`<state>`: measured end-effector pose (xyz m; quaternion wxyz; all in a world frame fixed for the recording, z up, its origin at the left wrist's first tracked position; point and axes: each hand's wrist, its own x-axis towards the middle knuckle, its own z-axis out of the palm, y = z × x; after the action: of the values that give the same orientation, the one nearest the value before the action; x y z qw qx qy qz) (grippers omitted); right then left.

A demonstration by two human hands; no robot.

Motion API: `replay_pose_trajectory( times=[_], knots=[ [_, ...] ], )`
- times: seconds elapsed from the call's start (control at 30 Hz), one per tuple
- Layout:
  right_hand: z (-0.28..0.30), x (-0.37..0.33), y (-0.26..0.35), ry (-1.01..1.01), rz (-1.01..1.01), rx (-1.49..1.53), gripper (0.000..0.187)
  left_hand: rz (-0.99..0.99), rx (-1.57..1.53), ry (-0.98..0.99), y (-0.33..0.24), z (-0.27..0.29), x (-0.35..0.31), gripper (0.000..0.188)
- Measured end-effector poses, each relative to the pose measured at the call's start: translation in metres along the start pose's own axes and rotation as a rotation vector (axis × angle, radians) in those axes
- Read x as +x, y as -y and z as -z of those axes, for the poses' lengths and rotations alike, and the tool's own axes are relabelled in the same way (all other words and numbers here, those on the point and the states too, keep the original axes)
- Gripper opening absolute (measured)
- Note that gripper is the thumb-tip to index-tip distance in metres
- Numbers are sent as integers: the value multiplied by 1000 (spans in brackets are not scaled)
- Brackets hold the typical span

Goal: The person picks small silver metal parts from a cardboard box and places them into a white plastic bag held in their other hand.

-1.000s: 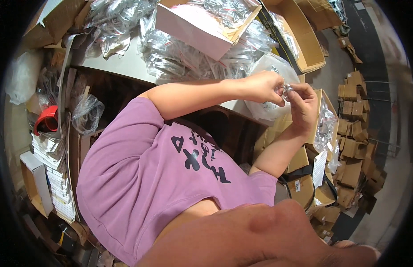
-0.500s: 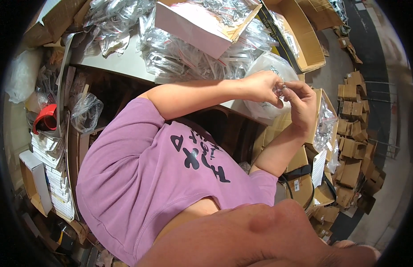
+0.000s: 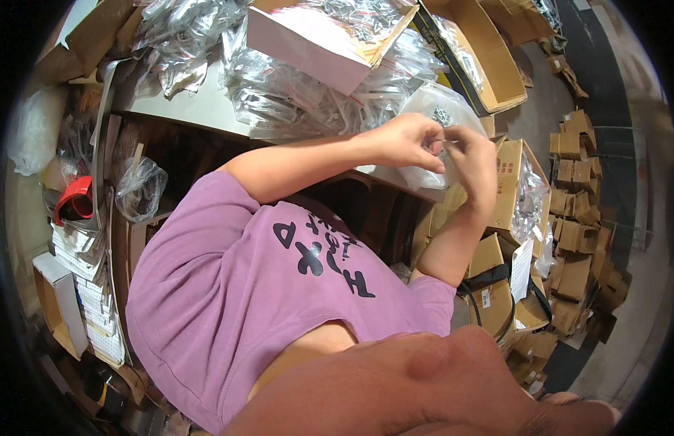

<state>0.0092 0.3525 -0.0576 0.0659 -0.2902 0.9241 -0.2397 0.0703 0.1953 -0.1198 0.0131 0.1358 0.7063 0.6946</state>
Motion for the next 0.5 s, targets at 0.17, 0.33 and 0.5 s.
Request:
replay_pose_trajectory(
  times=[0.17, 0.33, 0.5],
  knots=[
    [-24, 6, 1, 68, 118, -208, 14, -21, -8, -95, 4, 2, -14, 27],
    [-25, 5, 1, 59, 147, -251, 12, 10, 10, -117, 13, -2, -17, 27],
    [-12, -8, 7, -156, 98, 223, 13, 17, 46, -114, 8, -2, -14, 27]
  ],
)
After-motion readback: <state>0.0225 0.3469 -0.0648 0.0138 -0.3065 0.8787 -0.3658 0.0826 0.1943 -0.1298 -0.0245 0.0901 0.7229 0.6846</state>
